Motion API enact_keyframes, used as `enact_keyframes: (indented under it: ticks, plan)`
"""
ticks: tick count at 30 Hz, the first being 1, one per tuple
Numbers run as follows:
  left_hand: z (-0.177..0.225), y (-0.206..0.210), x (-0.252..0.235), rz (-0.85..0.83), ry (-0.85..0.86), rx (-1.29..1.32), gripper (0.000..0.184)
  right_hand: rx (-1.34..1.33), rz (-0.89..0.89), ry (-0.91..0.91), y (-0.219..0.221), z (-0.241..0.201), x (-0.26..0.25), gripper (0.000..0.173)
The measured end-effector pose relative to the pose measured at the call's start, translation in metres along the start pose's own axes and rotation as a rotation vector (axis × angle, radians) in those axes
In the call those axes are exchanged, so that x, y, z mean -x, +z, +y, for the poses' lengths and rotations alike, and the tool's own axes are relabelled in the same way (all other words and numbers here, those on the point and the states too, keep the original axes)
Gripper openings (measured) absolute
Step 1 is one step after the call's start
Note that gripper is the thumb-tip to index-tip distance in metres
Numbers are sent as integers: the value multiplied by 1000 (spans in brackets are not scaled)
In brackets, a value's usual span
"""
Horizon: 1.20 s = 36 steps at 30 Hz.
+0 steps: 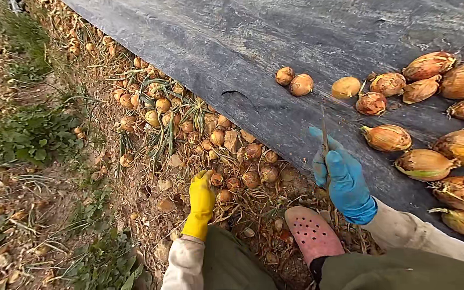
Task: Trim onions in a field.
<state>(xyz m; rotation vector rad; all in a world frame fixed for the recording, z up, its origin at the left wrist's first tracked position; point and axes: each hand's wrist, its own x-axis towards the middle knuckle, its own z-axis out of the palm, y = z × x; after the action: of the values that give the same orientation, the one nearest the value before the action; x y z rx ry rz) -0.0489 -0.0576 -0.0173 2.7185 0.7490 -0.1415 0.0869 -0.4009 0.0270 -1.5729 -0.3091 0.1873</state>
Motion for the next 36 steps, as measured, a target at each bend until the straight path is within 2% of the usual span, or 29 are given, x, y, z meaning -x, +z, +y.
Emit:
enact_keyframes:
  ticks: [2,3,4,6,7,11,13,15,18,19,21,23,24,25,26,28,30,31,33,36]
  plan:
    - [-4,23,-26,-253,177,-202,51,-21,-49,84,12,1,10,63]
    - [-5,29,-38,-368,209,-272,54,-14,-80,113,15,5,17,63]
    - [-8,33,-46,-411,222,-284,55,14,-107,147,18,11,24,64]
    - [-8,24,-49,-395,185,-174,51,123,-147,203,20,24,37,64]
    - [-2,12,-42,-338,140,-29,49,187,-191,220,20,30,42,64]
    - [42,-37,11,-141,-6,444,70,287,-358,278,36,35,47,73]
    - [68,-48,45,-127,-16,676,75,215,-467,373,49,24,43,85]
    - [93,-48,74,-140,5,827,72,7,-509,412,65,18,44,90]
    - [113,-44,105,-232,82,776,59,-238,-499,446,79,5,50,69]
    - [116,-44,112,-259,51,729,55,-213,-484,423,79,4,52,62]
    - [118,-43,125,-316,-77,678,43,-32,-448,256,76,11,59,54]
    - [116,-42,135,-378,-158,647,28,184,-382,-59,71,24,66,50]
    - [115,-45,138,-420,-177,629,26,270,-306,-241,69,28,66,50]
    - [115,-50,139,-446,-184,605,28,314,-264,-336,65,28,64,51]
    - [116,-55,140,-430,-178,579,30,309,-244,-318,60,27,63,52]
    - [120,-63,140,-300,-123,486,31,293,-271,-78,50,26,62,56]
    - [132,-71,137,-151,-41,351,31,408,-412,163,41,33,60,74]
    - [141,-76,135,-148,-14,276,33,448,-545,265,40,33,61,82]
    - [159,-81,128,-309,-26,183,36,335,-677,368,44,31,67,87]
    - [175,-64,121,-539,-5,144,39,-42,-574,591,59,3,68,69]
